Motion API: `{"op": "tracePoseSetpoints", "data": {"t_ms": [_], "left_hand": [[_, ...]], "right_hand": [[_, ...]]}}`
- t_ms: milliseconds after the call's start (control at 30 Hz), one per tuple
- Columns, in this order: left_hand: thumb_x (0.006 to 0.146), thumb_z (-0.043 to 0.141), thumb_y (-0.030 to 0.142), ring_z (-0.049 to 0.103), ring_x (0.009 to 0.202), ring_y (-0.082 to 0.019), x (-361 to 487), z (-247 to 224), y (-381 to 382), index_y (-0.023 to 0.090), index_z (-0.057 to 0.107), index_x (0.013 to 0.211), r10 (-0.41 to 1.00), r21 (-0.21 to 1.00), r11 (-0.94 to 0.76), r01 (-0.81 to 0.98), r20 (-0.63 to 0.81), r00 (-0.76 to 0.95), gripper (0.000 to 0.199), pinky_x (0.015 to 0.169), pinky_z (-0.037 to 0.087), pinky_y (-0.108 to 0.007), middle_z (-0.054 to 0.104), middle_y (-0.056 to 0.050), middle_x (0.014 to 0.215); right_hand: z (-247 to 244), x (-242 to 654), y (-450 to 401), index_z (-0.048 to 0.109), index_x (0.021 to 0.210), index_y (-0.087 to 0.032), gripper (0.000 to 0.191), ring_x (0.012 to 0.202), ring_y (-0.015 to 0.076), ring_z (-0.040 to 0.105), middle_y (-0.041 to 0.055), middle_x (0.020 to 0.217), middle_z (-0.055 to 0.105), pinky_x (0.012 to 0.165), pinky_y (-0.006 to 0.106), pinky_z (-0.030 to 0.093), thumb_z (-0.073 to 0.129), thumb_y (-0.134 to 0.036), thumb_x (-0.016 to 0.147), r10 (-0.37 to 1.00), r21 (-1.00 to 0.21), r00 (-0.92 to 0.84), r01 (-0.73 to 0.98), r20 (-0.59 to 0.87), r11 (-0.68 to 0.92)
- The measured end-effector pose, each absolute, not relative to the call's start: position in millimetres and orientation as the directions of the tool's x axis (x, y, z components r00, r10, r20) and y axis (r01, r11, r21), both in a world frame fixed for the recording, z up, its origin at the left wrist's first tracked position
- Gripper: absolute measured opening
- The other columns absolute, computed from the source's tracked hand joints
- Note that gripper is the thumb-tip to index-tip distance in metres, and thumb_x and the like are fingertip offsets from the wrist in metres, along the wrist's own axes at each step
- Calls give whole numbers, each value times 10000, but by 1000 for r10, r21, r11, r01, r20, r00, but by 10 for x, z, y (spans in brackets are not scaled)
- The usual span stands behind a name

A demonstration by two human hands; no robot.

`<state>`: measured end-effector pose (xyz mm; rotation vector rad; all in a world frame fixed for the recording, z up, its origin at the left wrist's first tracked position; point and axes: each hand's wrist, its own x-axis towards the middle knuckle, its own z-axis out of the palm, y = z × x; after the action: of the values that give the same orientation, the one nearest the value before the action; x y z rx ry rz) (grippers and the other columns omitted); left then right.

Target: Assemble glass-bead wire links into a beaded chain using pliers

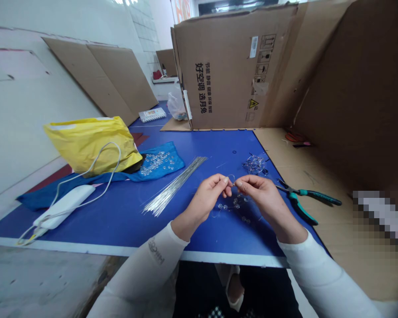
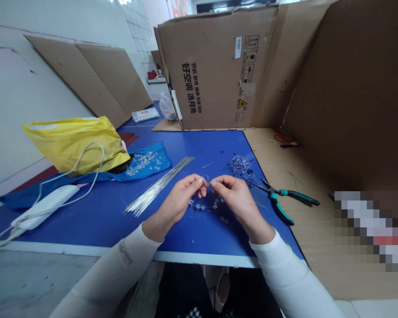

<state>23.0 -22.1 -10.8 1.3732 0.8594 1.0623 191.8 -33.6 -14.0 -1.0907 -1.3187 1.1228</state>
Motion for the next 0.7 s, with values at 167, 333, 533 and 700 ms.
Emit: {"op": "tracePoseSetpoints", "data": {"t_ms": [167, 333, 533, 700], "left_hand": [[928, 582, 314, 467, 635, -107, 230, -110, -214, 164, 616, 803, 954, 988, 4, -156, 43, 295, 198, 653, 359, -256, 542, 19, 664], [920, 597, 305, 462, 616, -99, 231, -95, -231, 161, 628, 801, 948, 979, 60, -197, 7, 320, 189, 642, 355, -249, 538, 21, 652], [980, 517, 403, 599, 709, -137, 220, -108, -225, 152, 678, 882, 933, 961, 118, -250, -21, 358, 314, 715, 443, -279, 658, -41, 732], [962, 562, 437, 674, 874, -185, 212, -85, -236, 146, 696, 1018, 931, 945, 162, -285, -51, 361, 325, 872, 500, -343, 736, -99, 930]], "right_hand": [[-142, 1929, -335, 738, 813, -203, 219, 672, 149, 551, 16, 741, 681, 661, 306, 431, 751, -409, 739, 988, -990, -68, 8, 138, 139], [-145, 1916, -346, 707, 786, -198, 225, 631, 136, 510, -4, 692, 631, 612, 290, 400, 745, -415, 740, 986, -987, -62, 31, 154, 156], [-147, 1915, -334, 684, 745, -196, 226, 600, 126, 471, -17, 647, 592, 575, 282, 357, 738, -415, 742, 986, -985, 0, 26, 168, 168], [-144, 1933, -313, 666, 728, -194, 193, 550, 114, 437, -34, 596, 555, 546, 279, 327, 721, -379, 733, 985, -989, 86, 8, 148, 148]]}}
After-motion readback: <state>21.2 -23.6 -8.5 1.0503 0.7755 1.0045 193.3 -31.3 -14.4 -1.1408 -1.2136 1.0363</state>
